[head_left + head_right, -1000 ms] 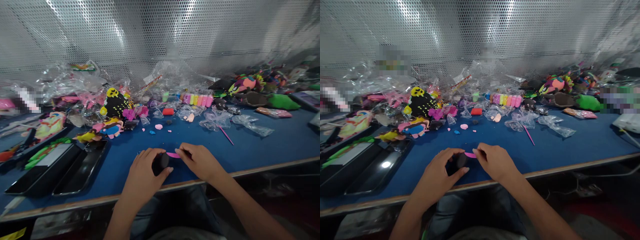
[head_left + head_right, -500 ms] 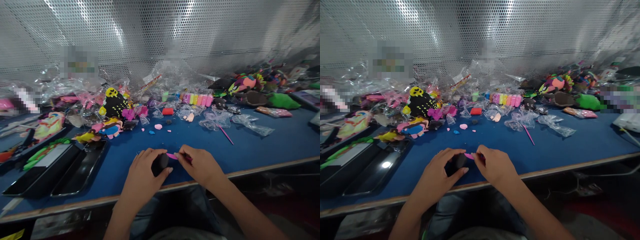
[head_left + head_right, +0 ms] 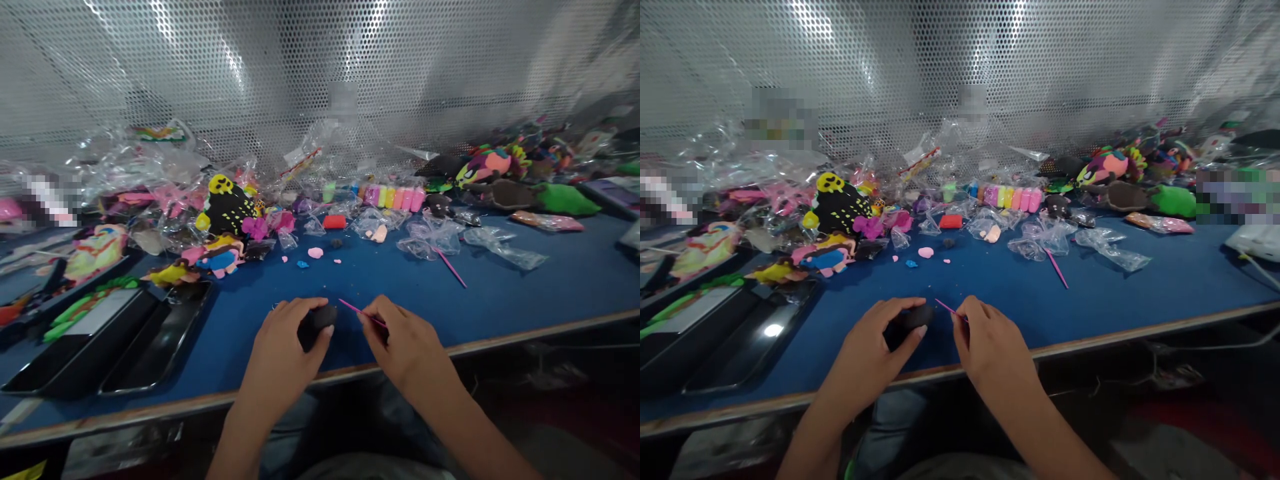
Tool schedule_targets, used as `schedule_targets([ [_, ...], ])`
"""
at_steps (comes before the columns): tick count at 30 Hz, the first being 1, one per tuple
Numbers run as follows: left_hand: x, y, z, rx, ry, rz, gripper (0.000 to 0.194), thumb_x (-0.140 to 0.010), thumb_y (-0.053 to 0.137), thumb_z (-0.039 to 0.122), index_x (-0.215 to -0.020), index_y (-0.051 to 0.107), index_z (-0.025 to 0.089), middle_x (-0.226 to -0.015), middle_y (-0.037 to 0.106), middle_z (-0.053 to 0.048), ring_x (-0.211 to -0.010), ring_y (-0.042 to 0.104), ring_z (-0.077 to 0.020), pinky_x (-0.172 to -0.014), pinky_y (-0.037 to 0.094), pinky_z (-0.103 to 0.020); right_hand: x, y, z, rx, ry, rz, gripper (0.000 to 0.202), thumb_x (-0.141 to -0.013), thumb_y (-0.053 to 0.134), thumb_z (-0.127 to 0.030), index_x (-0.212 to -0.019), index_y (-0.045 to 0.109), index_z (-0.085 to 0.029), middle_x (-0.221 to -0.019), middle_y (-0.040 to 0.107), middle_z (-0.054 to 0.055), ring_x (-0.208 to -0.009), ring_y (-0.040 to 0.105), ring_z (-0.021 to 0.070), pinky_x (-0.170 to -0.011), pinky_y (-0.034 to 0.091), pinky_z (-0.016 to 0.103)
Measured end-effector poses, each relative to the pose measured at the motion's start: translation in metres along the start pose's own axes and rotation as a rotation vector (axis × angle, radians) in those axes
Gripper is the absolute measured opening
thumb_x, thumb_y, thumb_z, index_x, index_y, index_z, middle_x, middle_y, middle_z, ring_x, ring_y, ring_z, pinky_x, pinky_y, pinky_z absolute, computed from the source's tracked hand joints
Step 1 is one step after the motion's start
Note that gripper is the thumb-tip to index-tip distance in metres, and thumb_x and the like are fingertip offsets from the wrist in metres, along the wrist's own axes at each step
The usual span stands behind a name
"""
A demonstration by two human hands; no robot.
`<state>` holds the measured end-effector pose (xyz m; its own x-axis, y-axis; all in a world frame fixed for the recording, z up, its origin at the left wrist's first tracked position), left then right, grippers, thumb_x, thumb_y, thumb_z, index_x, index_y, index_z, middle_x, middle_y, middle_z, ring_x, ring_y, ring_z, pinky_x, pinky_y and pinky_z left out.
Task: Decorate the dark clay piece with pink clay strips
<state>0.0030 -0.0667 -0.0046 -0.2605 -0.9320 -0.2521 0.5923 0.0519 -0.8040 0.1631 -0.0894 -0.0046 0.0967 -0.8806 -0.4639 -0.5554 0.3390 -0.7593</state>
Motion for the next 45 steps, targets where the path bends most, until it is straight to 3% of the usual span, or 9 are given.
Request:
schedule_targets([
  [5,-0.001,0.001,0.000,-0.003,0.003,-0.003,0.027,-0.084,0.057,0.025,-0.110,0.063,0.027,-0.108,0.068,-0.002,-0.101,0.060,-0.0220,-0.095,0.045,-0.044,0.004,0.005,-0.020,0.122,-0.021,0.079,0.016,-0.094,0.042,-0.018,-0.086,0.056,-0.020,-0.064,0.063,0.000,-0.060,0.059,0.0164,-0.054,0.033,0.026],
  [10,-0.001,0.001,0.000,0.026,0.015,-0.002,0.027,-0.083,0.057,0.020,-0.109,0.062,0.027,-0.109,0.068,-0.003,-0.101,0.060,-0.0213,-0.090,0.047,-0.040,0.011,0.012,-0.040,0.175,-0.088,0.075,0.020,-0.094,0.041,-0.015,-0.085,0.057,-0.021,-0.061,0.063,0.000,-0.055,0.057,0.0156,-0.052,0.030,0.027],
  [18,-0.001,0.001,0.000,0.015,-0.011,-0.015,0.026,-0.082,0.056,0.022,-0.107,0.062,0.028,-0.106,0.068,-0.001,-0.099,0.059,-0.0210,-0.088,0.047,-0.039,0.012,0.004,-0.035,0.212,-0.066,0.121,0.018,-0.093,0.043,-0.015,-0.087,0.060,-0.020,-0.058,0.063,-0.001,-0.052,0.056,0.0156,-0.052,0.028,0.027],
  [28,0.000,0.002,0.000,-0.016,-0.001,-0.005,0.025,-0.083,0.058,0.025,-0.108,0.062,0.028,-0.105,0.068,-0.002,-0.099,0.061,-0.0224,-0.098,0.043,-0.044,0.008,0.015,-0.036,0.312,-0.021,-0.035,0.018,-0.090,0.046,-0.014,-0.077,0.057,-0.021,-0.050,0.060,0.001,-0.044,0.056,0.0156,-0.046,0.020,0.028],
  [36,0.001,0.001,-0.001,-0.015,-0.012,-0.004,0.023,-0.083,0.058,0.027,-0.106,0.061,0.028,-0.104,0.068,-0.001,-0.097,0.060,-0.0224,-0.093,0.045,-0.043,0.005,0.016,-0.019,0.330,0.120,-0.111,0.015,-0.091,0.049,-0.021,-0.083,0.062,-0.021,-0.054,0.065,0.002,-0.045,0.061,0.0181,-0.045,0.019,0.028],
  [41,0.000,0.002,-0.003,0.001,-0.050,-0.022,0.024,-0.081,0.057,0.023,-0.104,0.061,0.027,-0.102,0.068,-0.002,-0.096,0.060,-0.0225,-0.086,0.046,-0.041,0.004,0.023,-0.029,0.242,0.075,-0.187,0.015,-0.091,0.049,-0.020,-0.086,0.063,-0.021,-0.059,0.068,0.001,-0.048,0.063,0.0179,-0.045,0.019,0.028],
  [45,-0.002,0.002,-0.002,-0.002,-0.050,-0.022,0.025,-0.082,0.057,0.024,-0.106,0.061,0.027,-0.104,0.068,-0.002,-0.098,0.060,-0.0226,-0.091,0.044,-0.043,0.001,0.022,-0.025,0.266,0.103,-0.196,0.016,-0.091,0.049,-0.020,-0.084,0.064,-0.021,-0.058,0.068,0.001,-0.047,0.063,0.0180,-0.045,0.019,0.028],
])
Point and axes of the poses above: each hand's wrist, its own x-axis away from the middle knuckle, its own y-axis out of the palm, z = x × y, the point moved 8 cm from there along -x, towards the middle knuckle
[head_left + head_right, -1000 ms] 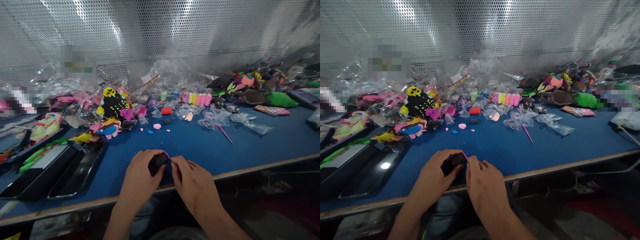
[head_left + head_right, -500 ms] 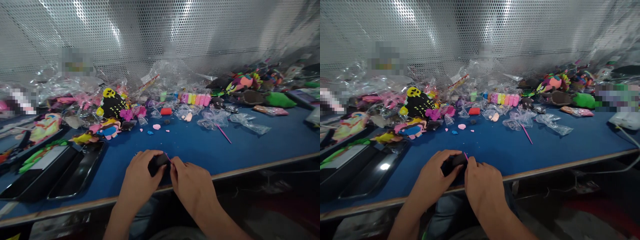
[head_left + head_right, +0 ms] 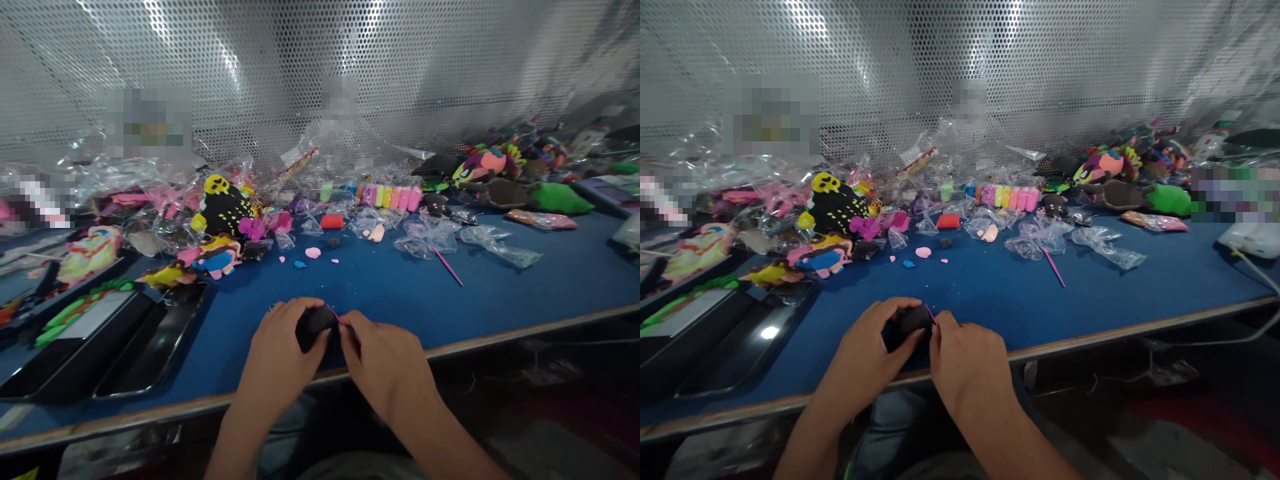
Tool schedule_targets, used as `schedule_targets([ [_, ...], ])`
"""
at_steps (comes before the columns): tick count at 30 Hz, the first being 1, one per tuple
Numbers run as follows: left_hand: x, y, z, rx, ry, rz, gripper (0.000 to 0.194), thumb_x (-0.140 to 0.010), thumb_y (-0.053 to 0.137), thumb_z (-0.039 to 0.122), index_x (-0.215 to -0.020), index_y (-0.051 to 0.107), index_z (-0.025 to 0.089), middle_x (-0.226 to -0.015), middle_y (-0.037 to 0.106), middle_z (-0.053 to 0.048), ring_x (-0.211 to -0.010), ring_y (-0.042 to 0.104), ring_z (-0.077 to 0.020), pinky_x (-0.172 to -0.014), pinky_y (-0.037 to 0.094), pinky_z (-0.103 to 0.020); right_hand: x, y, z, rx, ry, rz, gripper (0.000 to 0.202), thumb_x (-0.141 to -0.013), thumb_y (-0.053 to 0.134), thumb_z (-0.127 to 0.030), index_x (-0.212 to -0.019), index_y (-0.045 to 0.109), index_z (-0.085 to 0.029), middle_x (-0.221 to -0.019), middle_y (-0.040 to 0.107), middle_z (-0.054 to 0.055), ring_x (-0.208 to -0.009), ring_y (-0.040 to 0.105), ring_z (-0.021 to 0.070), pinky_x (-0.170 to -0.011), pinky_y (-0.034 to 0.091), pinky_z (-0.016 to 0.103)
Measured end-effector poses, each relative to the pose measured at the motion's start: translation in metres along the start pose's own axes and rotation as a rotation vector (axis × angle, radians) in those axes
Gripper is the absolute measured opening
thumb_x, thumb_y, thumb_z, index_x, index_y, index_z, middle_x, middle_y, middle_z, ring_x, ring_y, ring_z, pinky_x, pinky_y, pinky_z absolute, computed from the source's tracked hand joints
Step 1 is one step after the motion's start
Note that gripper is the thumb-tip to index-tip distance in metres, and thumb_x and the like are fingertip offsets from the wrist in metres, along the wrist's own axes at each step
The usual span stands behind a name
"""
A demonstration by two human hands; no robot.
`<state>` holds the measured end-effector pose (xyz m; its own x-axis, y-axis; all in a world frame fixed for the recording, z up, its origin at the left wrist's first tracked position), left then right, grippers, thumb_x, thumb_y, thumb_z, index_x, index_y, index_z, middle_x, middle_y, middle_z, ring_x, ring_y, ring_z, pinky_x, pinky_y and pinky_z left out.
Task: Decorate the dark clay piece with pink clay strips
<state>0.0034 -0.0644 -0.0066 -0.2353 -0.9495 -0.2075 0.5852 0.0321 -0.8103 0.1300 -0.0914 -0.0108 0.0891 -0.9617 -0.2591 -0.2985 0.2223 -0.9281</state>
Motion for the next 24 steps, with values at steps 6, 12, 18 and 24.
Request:
schedule_targets([
  [6,0.001,0.000,-0.004,0.070,-0.013,-0.002,0.023,-0.083,0.058,0.027,-0.105,0.062,0.029,-0.107,0.067,0.000,-0.101,0.059,-0.0216,-0.091,0.045,-0.039,-0.003,-0.006,0.005,-0.054,-0.066,0.052,0.014,-0.089,0.053,-0.021,-0.087,0.067,-0.023,-0.058,0.068,-0.001,-0.048,0.062,0.0154,-0.045,0.020,0.027],
  [12,0.003,-0.011,-0.013,0.304,-0.061,0.055,0.022,-0.081,0.062,0.030,-0.103,0.058,0.026,-0.103,0.066,0.000,-0.098,0.061,-0.0180,-0.086,0.047,-0.031,0.001,-0.027,0.018,-0.238,-0.129,0.288,0.021,-0.095,0.048,-0.025,-0.104,0.067,-0.022,-0.066,0.070,-0.002,-0.054,0.063,0.0129,-0.051,0.035,0.023],
  [18,0.001,-0.004,-0.016,0.406,-0.082,0.004,0.027,-0.080,0.064,0.027,-0.107,0.058,0.027,-0.110,0.067,0.000,-0.107,0.062,-0.0181,-0.093,0.047,-0.031,0.003,-0.023,0.007,-0.248,-0.312,0.339,0.033,-0.097,0.044,-0.017,-0.122,0.064,-0.019,-0.078,0.070,0.002,-0.065,0.064,0.0122,-0.058,0.041,0.022],
  [24,0.003,0.000,-0.022,0.382,-0.145,0.001,0.046,-0.077,0.066,0.025,-0.121,0.053,0.031,-0.112,0.068,-0.001,-0.112,0.061,-0.0205,-0.098,0.045,-0.038,0.003,-0.012,0.001,-0.142,-0.401,0.280,0.035,-0.095,0.046,-0.015,-0.123,0.065,-0.019,-0.069,0.065,0.001,-0.057,0.057,0.0112,-0.053,0.035,0.022],
])
Point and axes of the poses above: each hand's wrist, its own x-axis away from the middle knuckle, its own y-axis out of the palm, z = x × y, the point moved 8 cm from there along -x, towards the middle knuckle
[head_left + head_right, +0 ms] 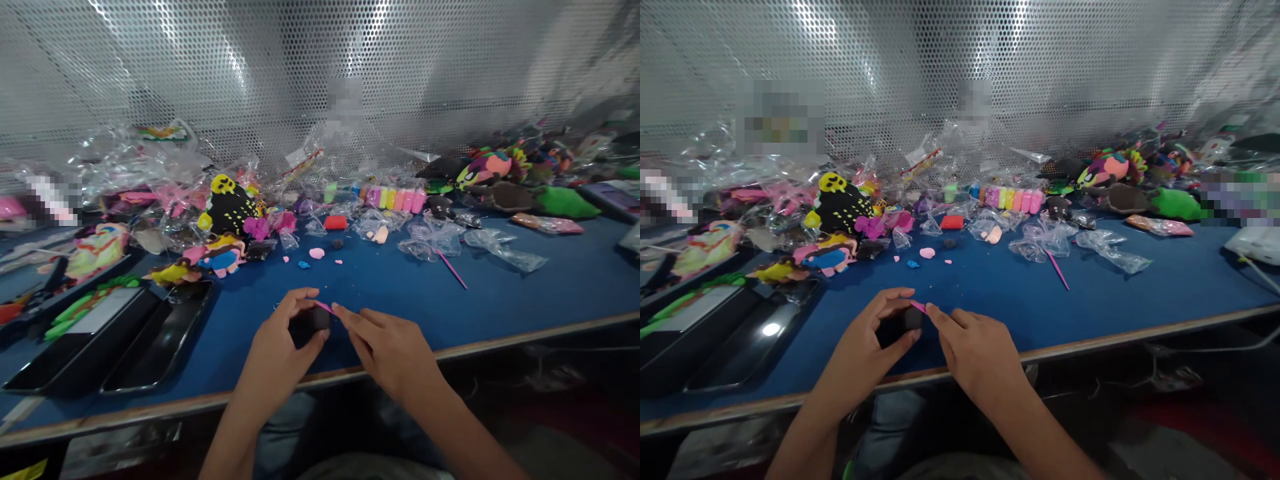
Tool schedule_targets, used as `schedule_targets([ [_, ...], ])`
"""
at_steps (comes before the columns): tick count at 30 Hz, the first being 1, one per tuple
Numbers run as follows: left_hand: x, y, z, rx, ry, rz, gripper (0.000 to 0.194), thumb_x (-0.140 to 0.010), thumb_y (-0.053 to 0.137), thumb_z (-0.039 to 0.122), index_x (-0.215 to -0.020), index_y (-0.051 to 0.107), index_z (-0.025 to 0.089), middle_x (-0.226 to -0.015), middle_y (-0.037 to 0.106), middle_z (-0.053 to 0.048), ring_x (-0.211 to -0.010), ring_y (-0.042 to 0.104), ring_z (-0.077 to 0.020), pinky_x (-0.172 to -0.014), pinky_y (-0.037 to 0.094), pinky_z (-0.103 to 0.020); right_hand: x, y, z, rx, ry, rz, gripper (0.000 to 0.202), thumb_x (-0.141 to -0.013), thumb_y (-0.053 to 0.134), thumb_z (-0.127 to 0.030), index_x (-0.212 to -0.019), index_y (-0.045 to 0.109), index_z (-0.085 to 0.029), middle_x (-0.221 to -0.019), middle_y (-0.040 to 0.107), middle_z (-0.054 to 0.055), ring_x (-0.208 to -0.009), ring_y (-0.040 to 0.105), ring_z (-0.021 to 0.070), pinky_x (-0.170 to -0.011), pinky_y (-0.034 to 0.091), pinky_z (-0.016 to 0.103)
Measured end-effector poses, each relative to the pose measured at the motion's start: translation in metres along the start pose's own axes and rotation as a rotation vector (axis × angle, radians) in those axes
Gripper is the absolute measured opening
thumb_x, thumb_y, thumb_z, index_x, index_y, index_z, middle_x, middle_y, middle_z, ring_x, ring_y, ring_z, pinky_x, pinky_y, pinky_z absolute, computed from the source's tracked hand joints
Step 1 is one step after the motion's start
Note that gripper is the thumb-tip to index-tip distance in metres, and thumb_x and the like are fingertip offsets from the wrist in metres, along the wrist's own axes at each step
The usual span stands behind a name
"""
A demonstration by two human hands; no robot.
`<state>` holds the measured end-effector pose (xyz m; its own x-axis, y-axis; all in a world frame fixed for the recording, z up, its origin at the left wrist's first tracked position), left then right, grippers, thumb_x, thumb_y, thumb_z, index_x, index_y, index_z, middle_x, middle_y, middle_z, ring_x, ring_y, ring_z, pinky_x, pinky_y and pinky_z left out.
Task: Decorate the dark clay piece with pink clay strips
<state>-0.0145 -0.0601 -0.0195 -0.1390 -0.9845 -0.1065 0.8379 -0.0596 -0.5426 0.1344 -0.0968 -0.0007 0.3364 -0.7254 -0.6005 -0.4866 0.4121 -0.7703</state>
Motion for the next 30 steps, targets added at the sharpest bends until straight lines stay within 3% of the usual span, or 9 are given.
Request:
schedule_targets([
  [11,0.000,-0.001,0.002,-0.018,0.020,0.006,0.045,-0.078,0.066,0.027,-0.121,0.052,0.032,-0.111,0.068,0.000,-0.109,0.063,-0.0200,-0.095,0.047,-0.036,0.000,-0.003,-0.002,0.007,-0.027,0.001,0.037,-0.095,0.043,-0.014,-0.125,0.064,-0.019,-0.068,0.066,0.001,-0.055,0.059,0.0117,-0.050,0.038,0.023],
  [16,0.001,-0.003,0.003,0.072,0.054,0.031,0.035,-0.081,0.064,0.030,-0.114,0.055,0.027,-0.114,0.067,-0.003,-0.106,0.064,-0.0200,-0.093,0.049,-0.035,0.000,-0.011,0.017,-0.115,0.125,0.071,0.034,-0.097,0.043,-0.018,-0.124,0.064,-0.021,-0.097,0.075,0.004,-0.077,0.070,0.0137,-0.063,0.051,0.022],
  [19,0.003,-0.004,0.009,-0.039,0.084,0.036,0.029,-0.082,0.062,0.032,-0.111,0.059,0.028,-0.110,0.068,-0.002,-0.100,0.065,-0.0204,-0.093,0.048,-0.039,0.001,-0.017,0.032,-0.141,0.205,0.099,0.031,-0.096,0.046,-0.021,-0.120,0.066,-0.021,-0.106,0.075,0.004,-0.088,0.072,0.0161,-0.072,0.054,0.024],
  [24,0.005,0.010,0.022,-0.283,0.194,-0.064,0.035,-0.084,0.060,0.028,-0.118,0.062,0.035,-0.112,0.067,0.000,-0.106,0.059,-0.0230,-0.100,0.041,-0.046,0.005,-0.019,0.047,-0.194,0.246,0.021,0.030,-0.097,0.047,-0.024,-0.119,0.067,-0.022,-0.098,0.075,0.003,-0.080,0.070,0.0154,-0.069,0.054,0.024],
  [27,0.004,0.014,0.020,-0.296,0.182,-0.097,0.051,-0.081,0.063,0.026,-0.130,0.054,0.037,-0.109,0.068,-0.001,-0.102,0.060,-0.0234,-0.097,0.043,-0.046,0.006,-0.022,0.046,-0.192,0.217,-0.025,0.033,-0.099,0.043,-0.025,-0.125,0.063,-0.022,-0.084,0.070,0.004,-0.069,0.065,0.0140,-0.062,0.051,0.024],
  [30,0.003,0.014,0.020,-0.252,0.190,-0.095,0.054,-0.080,0.065,0.025,-0.131,0.053,0.035,-0.111,0.068,-0.002,-0.104,0.060,-0.0242,-0.097,0.042,-0.045,0.006,-0.025,0.041,-0.184,0.167,-0.045,0.035,-0.099,0.042,-0.026,-0.128,0.061,-0.021,-0.076,0.062,0.002,-0.063,0.059,0.0127,-0.058,0.048,0.023],
])
Point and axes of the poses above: each hand's wrist, its own x-axis away from the middle knuckle, its own y-axis out of the palm, z = x × y, the point moved 8 cm from there along -x, towards the middle knuckle
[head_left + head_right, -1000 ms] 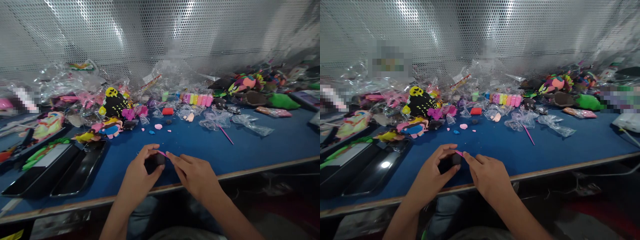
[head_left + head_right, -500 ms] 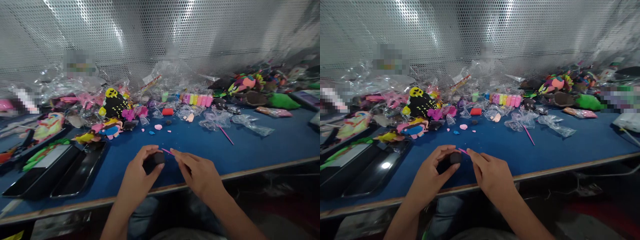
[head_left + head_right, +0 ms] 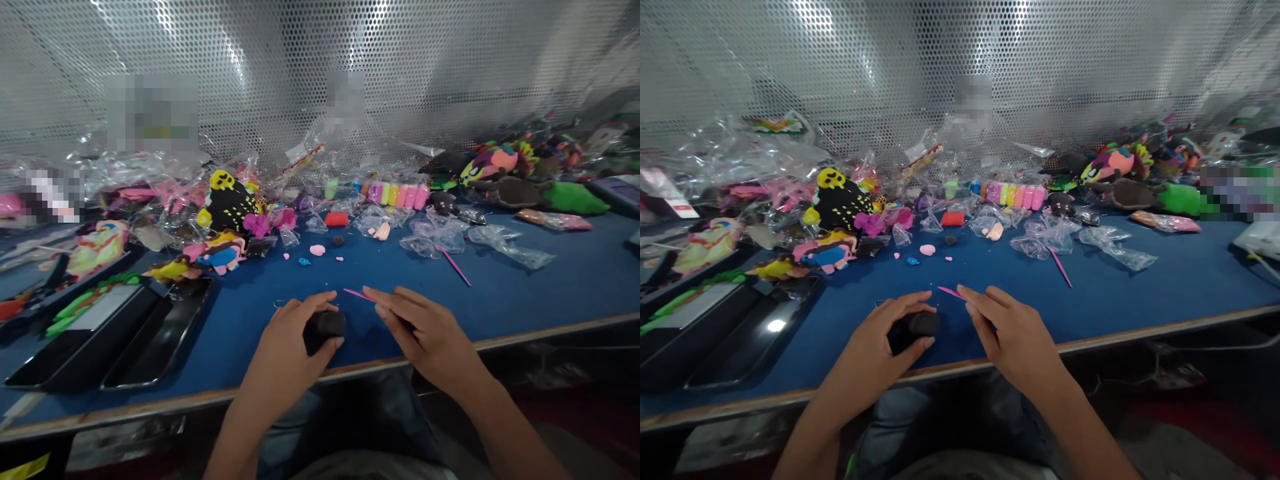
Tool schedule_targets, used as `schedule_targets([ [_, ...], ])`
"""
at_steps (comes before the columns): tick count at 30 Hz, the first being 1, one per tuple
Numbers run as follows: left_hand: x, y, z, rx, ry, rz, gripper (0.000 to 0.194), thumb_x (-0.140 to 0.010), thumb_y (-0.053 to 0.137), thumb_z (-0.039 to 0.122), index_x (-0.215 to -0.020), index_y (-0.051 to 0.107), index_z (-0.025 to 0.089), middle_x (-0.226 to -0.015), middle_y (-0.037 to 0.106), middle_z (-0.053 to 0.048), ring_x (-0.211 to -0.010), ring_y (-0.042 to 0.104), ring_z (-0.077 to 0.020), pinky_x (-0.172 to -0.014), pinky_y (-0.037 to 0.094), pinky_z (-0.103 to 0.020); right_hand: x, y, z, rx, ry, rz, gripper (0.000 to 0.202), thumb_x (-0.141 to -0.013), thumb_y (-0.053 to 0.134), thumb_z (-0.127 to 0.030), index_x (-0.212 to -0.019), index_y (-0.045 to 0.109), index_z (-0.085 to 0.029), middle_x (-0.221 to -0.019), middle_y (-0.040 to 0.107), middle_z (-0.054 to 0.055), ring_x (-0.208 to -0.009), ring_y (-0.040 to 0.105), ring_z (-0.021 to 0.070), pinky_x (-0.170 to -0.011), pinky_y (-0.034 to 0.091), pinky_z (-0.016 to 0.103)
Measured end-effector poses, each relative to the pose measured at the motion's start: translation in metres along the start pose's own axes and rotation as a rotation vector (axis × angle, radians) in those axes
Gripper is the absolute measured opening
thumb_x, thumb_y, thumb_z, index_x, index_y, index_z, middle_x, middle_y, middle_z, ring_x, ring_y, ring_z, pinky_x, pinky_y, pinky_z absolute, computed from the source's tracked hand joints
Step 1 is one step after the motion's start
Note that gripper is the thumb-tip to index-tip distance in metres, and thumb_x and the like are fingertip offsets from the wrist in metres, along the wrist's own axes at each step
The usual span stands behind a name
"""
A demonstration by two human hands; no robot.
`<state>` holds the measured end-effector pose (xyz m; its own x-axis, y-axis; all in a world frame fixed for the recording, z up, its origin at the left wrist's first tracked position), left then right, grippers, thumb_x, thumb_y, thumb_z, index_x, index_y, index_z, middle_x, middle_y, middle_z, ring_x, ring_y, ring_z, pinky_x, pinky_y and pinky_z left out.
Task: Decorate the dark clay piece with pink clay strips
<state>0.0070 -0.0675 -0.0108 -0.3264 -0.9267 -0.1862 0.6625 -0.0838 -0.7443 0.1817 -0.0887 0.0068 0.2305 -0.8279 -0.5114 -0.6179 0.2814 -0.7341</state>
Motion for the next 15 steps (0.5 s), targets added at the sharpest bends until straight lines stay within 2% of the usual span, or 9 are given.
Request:
schedule_targets([
  [6,0.002,-0.007,-0.007,0.196,-0.045,0.027,0.054,-0.077,0.070,0.032,-0.129,0.056,0.034,-0.120,0.065,-0.004,-0.108,0.059,-0.0258,-0.094,0.044,-0.041,-0.003,0.006,-0.011,-0.016,-0.109,-0.063,0.034,-0.099,0.043,-0.025,-0.126,0.063,-0.023,-0.076,0.056,0.001,-0.058,0.052,0.0086,-0.054,0.041,0.020],
  [8,0.003,-0.015,-0.015,0.382,-0.075,0.120,0.047,-0.081,0.065,0.037,-0.127,0.056,0.029,-0.117,0.066,-0.007,-0.103,0.060,-0.0238,-0.091,0.045,-0.038,-0.005,0.009,-0.013,0.005,-0.153,-0.085,0.034,-0.099,0.044,-0.024,-0.126,0.063,-0.025,-0.077,0.054,0.000,-0.058,0.050,0.0080,-0.055,0.039,0.020],
  [12,0.011,-0.036,-0.037,0.804,-0.115,0.438,0.029,-0.091,0.051,0.041,-0.108,0.063,0.021,-0.094,0.067,-0.006,-0.083,0.061,-0.0164,-0.075,0.047,-0.028,-0.006,0.020,-0.019,0.092,-0.266,-0.175,0.040,-0.096,0.044,-0.017,-0.131,0.059,-0.029,-0.080,0.052,0.000,-0.060,0.048,0.0084,-0.057,0.040,0.020],
  [15,0.013,-0.037,-0.044,0.926,-0.137,0.497,0.024,-0.090,0.054,0.039,-0.098,0.063,0.019,-0.084,0.066,-0.003,-0.077,0.059,-0.0143,-0.070,0.046,-0.026,-0.006,0.028,-0.023,0.170,-0.343,-0.241,0.047,-0.094,0.043,-0.012,-0.136,0.054,-0.030,-0.082,0.052,0.001,-0.063,0.048,0.0099,-0.060,0.042,0.020],
])
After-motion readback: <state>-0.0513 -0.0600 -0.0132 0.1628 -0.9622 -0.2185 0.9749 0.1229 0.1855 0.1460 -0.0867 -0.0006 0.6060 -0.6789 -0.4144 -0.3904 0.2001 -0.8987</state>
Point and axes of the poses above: each hand's wrist, its own x-axis away from the middle knuckle, its own y-axis out of the palm, z = x × y, the point moved 8 cm from there along -x, towards the middle knuckle
